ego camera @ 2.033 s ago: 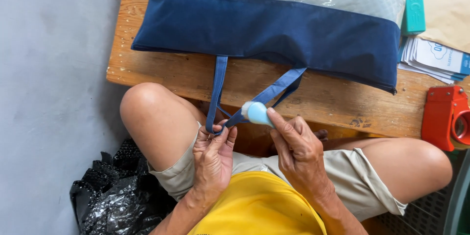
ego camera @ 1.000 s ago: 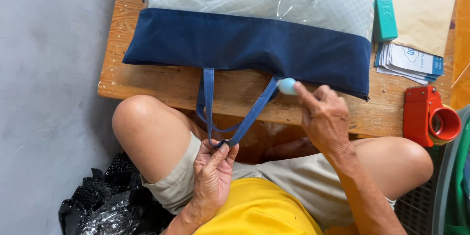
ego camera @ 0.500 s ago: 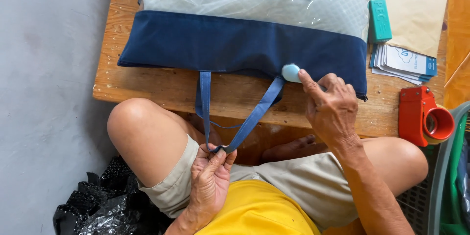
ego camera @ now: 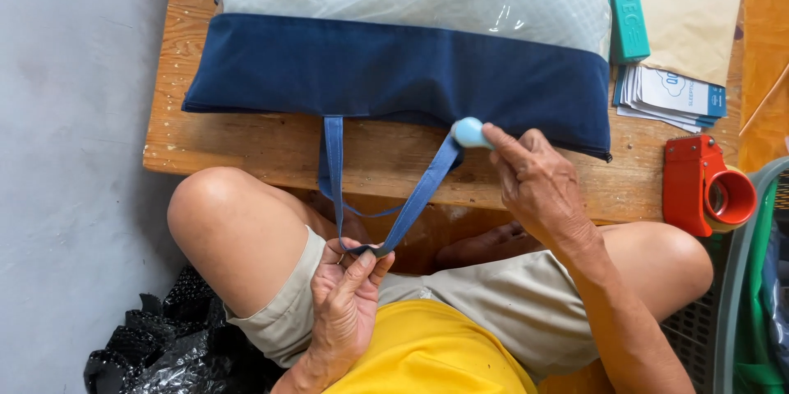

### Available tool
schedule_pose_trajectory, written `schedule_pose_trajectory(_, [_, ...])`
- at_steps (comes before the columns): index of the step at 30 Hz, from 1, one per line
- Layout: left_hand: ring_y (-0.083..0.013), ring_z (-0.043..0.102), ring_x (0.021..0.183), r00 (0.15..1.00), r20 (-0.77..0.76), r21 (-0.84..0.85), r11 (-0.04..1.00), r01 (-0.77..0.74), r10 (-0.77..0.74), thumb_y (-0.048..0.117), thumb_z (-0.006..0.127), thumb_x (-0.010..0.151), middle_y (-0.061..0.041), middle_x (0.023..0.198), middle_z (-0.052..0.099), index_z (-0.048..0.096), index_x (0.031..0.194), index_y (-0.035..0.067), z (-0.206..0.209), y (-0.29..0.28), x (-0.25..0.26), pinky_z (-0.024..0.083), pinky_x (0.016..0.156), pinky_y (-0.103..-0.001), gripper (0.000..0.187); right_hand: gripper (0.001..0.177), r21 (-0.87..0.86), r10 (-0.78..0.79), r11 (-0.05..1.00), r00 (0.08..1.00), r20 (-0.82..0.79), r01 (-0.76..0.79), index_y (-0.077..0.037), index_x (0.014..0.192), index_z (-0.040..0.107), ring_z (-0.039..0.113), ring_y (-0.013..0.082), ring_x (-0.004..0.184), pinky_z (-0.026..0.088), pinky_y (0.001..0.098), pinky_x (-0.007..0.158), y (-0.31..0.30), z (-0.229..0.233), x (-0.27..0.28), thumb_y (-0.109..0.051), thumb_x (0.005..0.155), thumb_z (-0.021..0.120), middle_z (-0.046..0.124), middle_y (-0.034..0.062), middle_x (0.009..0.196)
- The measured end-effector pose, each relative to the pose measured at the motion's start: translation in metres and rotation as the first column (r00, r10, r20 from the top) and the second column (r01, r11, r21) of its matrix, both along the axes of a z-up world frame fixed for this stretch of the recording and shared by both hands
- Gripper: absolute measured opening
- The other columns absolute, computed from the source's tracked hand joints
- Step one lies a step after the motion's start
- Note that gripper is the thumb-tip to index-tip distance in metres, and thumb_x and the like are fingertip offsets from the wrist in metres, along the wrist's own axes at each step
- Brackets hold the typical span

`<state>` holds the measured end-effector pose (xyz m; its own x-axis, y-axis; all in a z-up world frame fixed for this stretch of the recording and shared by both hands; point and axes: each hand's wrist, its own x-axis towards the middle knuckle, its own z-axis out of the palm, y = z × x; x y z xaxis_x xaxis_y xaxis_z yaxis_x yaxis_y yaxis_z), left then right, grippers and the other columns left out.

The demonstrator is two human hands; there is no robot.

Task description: The person uses a small blue brush to clean the seams and surface of a blue pillow placed on a wooden table. They then use a green brush to wipe the pillow surface.

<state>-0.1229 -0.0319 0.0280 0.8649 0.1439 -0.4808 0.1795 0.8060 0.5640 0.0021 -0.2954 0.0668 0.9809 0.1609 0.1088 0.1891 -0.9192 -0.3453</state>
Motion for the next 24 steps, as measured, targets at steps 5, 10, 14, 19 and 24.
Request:
schedule_pose_trajectory(5, [-0.0198, 0.068, 0.082, 0.992, 0.057, 0.295, 0.948, -0.123, 0.111, -0.008, 0.07, 0.084, -0.012, 0.09, 0.061, 0.044, 0.126, 0.011, 0.047, 0.006, 0.034, 0.066, 0.079, -0.043, 0.053, 0.037, 0.481, 0.384, 0.847, 0.886, -0.26, -0.226, -0.022, 0.136, 0.068, 0.05, 0.0161, 0.063, 0.04, 0.0322, 0.062, -0.002, 0.026, -0.021, -0.021, 0.1, 0.062, 0.048, 0.0001, 0.071])
schedule_pose_trajectory(10, [-0.0252, 0.078, 0.1, 0.89, 0.397, 0.802, 0.556, -0.218, -0.225, -0.011, 0.069, 0.091, -0.02, 0.111, 0.075, 0.067, 0.118, -0.004, 0.117, 0.03, 0.105, 0.065, 0.093, -0.027, 0.028, 0.039, 0.658, 0.366, 0.729, 0.92, -0.141, -0.189, -0.016, 0.14, 0.065, 0.038, 0.011, 0.065, 0.033, 0.0265, 0.06, -0.012, 0.028, -0.028, -0.01, 0.101, 0.061, 0.035, -0.0028, 0.075])
schedule_pose_trajectory(14, [-0.018, 0.071, 0.101, 0.66, 0.363, 0.928, 0.188, -0.323, -0.658, -0.015, 0.069, 0.091, -0.019, 0.127, 0.072, 0.059, 0.139, -0.006, 0.151, 0.043, 0.199, 0.058, 0.097, -0.027, 0.05, 0.042, 0.451, 0.092, 0.882, 0.988, 0.121, -0.138, -0.017, 0.145, 0.061, 0.044, 0.0141, 0.072, 0.038, 0.0297, 0.064, -0.023, 0.012, -0.013, -0.006, 0.104, 0.065, 0.044, 0.0001, 0.083])
schedule_pose_trajectory(19, [-0.0315, 0.073, 0.081, 0.544, 0.111, 0.612, -0.374, -0.697, -0.832, 0.01, 0.081, 0.099, -0.015, 0.094, 0.077, 0.079, 0.105, 0.001, 0.15, 0.041, 0.315, 0.06, 0.07, -0.043, 0.011, 0.046, 0.107, -0.049, 0.994, 0.918, 0.395, 0.007, -0.017, 0.149, 0.063, 0.049, 0.0257, 0.074, 0.042, 0.0416, 0.065, -0.044, -0.019, 0.022, 0.0, 0.107, 0.068, 0.048, 0.0086, 0.088])
schedule_pose_trajectory(24, [-0.0357, 0.051, 0.105, 0.449, -0.489, 0.707, -0.641, -0.297, -0.748, 0.032, 0.062, 0.108, -0.018, 0.103, 0.052, 0.077, 0.108, 0.01, 0.188, 0.027, 0.36, 0.044, 0.086, -0.053, 0.027, 0.049, 0.049, -0.08, 0.996, 0.941, 0.329, 0.068, -0.024, 0.152, 0.059, 0.05, 0.0254, 0.073, 0.04, 0.043, 0.065, -0.054, -0.045, 0.029, -0.007, 0.106, 0.068, 0.051, 0.0071, 0.09])
